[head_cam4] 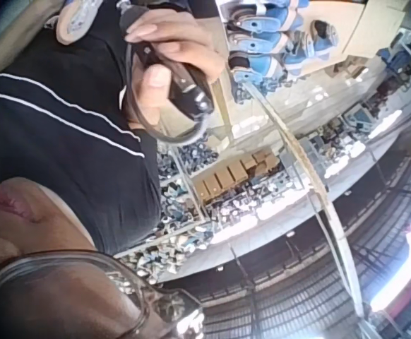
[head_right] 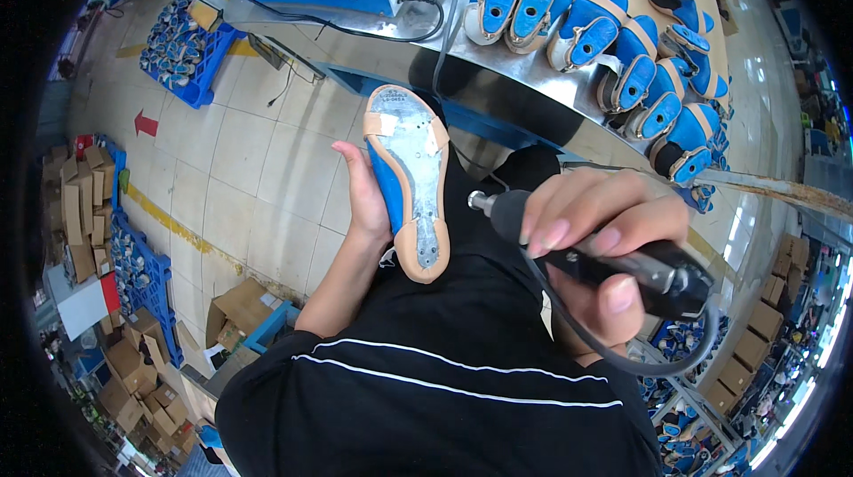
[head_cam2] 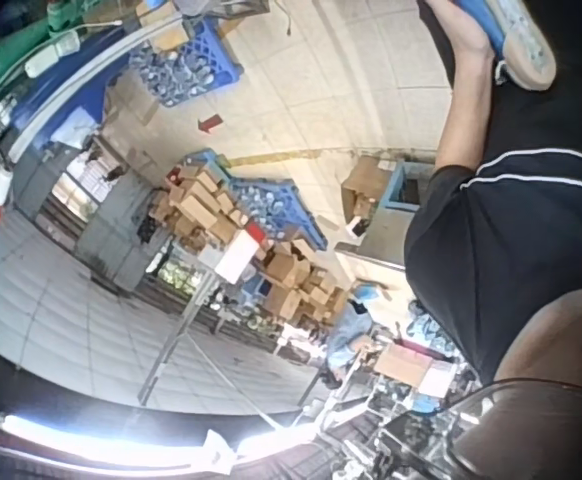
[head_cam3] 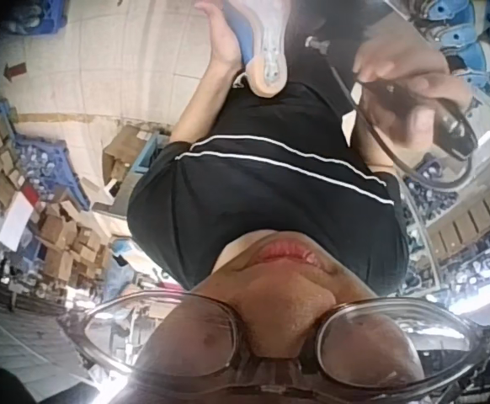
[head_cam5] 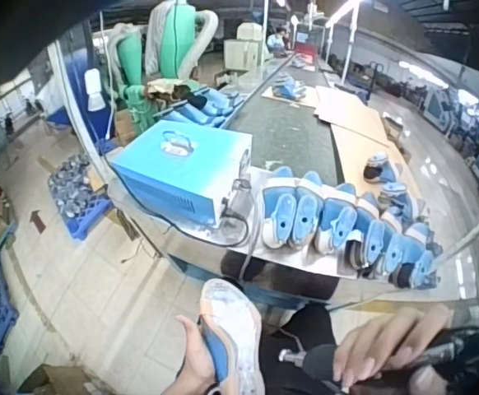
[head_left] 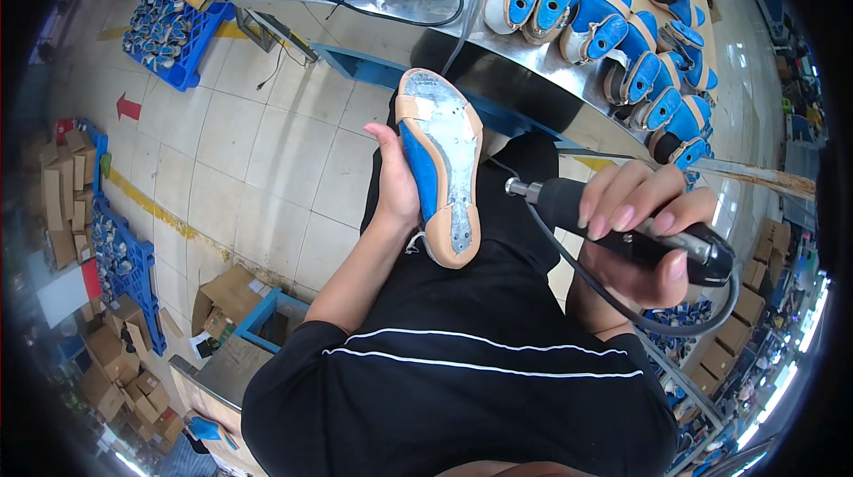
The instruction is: The recorder uses a rotary tool to process shoe soles, then organizes shoes on a conveyor belt and stacks them on a pallet.
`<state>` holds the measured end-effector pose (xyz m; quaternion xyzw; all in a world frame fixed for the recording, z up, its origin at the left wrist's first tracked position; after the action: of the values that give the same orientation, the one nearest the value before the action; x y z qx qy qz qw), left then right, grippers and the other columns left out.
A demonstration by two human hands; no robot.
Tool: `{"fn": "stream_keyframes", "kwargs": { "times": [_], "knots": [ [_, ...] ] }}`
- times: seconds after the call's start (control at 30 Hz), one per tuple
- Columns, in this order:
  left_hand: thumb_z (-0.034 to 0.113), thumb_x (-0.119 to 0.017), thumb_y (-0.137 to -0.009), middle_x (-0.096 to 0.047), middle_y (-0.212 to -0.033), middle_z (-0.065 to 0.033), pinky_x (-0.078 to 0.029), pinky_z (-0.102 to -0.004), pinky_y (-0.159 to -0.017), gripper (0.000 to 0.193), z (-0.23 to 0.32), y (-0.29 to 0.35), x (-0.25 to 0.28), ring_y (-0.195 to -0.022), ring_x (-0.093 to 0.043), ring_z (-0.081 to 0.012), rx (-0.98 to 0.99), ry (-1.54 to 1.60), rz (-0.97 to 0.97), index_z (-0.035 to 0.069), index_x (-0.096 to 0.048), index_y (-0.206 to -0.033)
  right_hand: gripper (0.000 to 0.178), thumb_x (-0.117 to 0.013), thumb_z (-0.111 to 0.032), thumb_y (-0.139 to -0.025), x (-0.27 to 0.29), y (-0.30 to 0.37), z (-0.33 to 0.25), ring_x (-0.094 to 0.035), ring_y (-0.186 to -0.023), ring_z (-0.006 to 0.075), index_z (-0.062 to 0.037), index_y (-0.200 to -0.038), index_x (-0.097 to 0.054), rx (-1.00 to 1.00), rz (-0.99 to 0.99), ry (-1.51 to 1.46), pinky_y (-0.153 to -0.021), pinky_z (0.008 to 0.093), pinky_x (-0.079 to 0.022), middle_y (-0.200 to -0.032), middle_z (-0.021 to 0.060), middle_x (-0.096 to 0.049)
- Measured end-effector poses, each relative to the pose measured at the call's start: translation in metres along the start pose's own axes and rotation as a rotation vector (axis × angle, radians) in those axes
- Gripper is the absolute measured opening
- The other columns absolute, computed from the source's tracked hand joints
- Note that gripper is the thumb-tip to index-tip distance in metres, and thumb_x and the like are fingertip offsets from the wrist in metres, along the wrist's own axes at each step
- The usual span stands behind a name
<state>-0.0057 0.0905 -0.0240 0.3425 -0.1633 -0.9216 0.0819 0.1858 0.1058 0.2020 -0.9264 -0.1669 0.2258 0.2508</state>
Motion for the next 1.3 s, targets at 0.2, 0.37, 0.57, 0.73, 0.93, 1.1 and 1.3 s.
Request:
{"fn": "stream_keyframes", "kwargs": {
  "times": [0.2,0.37,0.57,0.73,0.93,1.1,1.3],
  "knots": [
    [0.087,-0.010,-0.093,-0.062,-0.140,-0.0180,-0.056,-0.0411,-0.105,0.109,0.006,0.002,-0.001,-0.124,-0.066,-0.0266,-0.073,0.125,0.024,0.003,-0.038,-0.156,0.024,-0.069,-0.017,-0.094,-0.017,0.004,0.012,-0.063,-0.083,0.0262,-0.0041,-0.106,-0.052,-0.092,-0.133,-0.122,-0.075,0.0432,-0.052,-0.099,0.0186,-0.063],
    [0.087,-0.009,-0.093,-0.060,-0.143,-0.0178,-0.055,-0.0411,-0.105,0.110,0.009,0.001,-0.004,-0.125,-0.065,-0.0266,-0.061,0.085,0.030,0.003,-0.038,-0.156,0.024,-0.070,-0.015,-0.093,-0.024,0.006,0.010,-0.064,-0.084,0.0264,-0.0035,-0.106,-0.054,-0.080,-0.129,-0.136,-0.075,0.0434,-0.052,-0.099,0.0187,-0.064],
    [0.088,-0.008,-0.093,-0.062,-0.140,-0.0173,-0.055,-0.0407,-0.105,0.110,0.013,0.003,-0.007,-0.124,-0.065,-0.0259,-0.074,0.079,0.030,0.003,-0.039,-0.156,0.024,-0.071,-0.014,-0.091,-0.032,0.007,0.013,-0.065,-0.084,0.0264,-0.0035,-0.106,-0.056,-0.116,-0.191,-0.124,-0.076,0.0435,-0.053,-0.099,0.0187,-0.065],
    [0.088,-0.009,-0.093,-0.063,-0.139,-0.0167,-0.055,-0.0400,-0.104,0.110,0.010,0.002,-0.007,-0.122,-0.066,-0.0254,-0.061,0.106,0.030,0.003,-0.040,-0.155,0.027,-0.076,-0.017,-0.088,-0.035,0.005,0.014,-0.067,-0.079,0.0258,-0.0031,-0.103,-0.058,-0.099,-0.199,-0.099,-0.073,0.0424,-0.056,-0.093,0.0179,-0.067],
    [0.087,-0.010,-0.094,-0.063,-0.138,-0.0165,-0.056,-0.0397,-0.103,0.108,0.015,0.003,-0.011,-0.122,-0.066,-0.0249,-0.072,0.090,0.023,0.002,-0.040,-0.154,0.029,-0.079,-0.017,-0.088,-0.041,0.000,0.016,-0.067,-0.073,0.0258,-0.0031,-0.102,-0.059,-0.064,-0.271,-0.089,-0.070,0.0408,-0.056,-0.088,0.0173,-0.068],
    [0.085,-0.011,-0.096,-0.066,-0.130,-0.0154,-0.059,-0.0380,-0.097,0.104,0.019,0.000,-0.014,-0.114,-0.069,-0.0236,-0.055,0.110,-0.005,0.003,-0.045,-0.150,0.029,-0.079,-0.015,-0.088,-0.041,-0.004,0.016,-0.066,-0.077,0.0247,-0.0041,-0.104,-0.058,-0.126,-0.255,-0.080,-0.072,0.0401,-0.056,-0.090,0.0161,-0.067],
    [0.082,-0.013,-0.098,-0.068,-0.125,-0.0147,-0.060,-0.0363,-0.092,0.099,0.027,-0.002,-0.020,-0.108,-0.071,-0.0227,-0.046,0.128,0.002,0.003,-0.048,-0.148,0.027,-0.078,-0.009,-0.088,-0.045,-0.012,0.024,-0.064,-0.076,0.0227,-0.0063,-0.104,-0.056,-0.144,-0.229,-0.090,-0.071,0.0359,-0.054,-0.088,0.0133,-0.064]
  ]
}}
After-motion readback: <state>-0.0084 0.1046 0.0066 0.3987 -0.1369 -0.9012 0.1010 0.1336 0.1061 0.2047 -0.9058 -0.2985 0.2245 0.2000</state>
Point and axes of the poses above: each hand's wrist, its own y-axis away from the middle knuckle, its own x-axis out of the back of the hand, z = x × y, the point moved 9 cm from there along -y, towards the middle knuckle
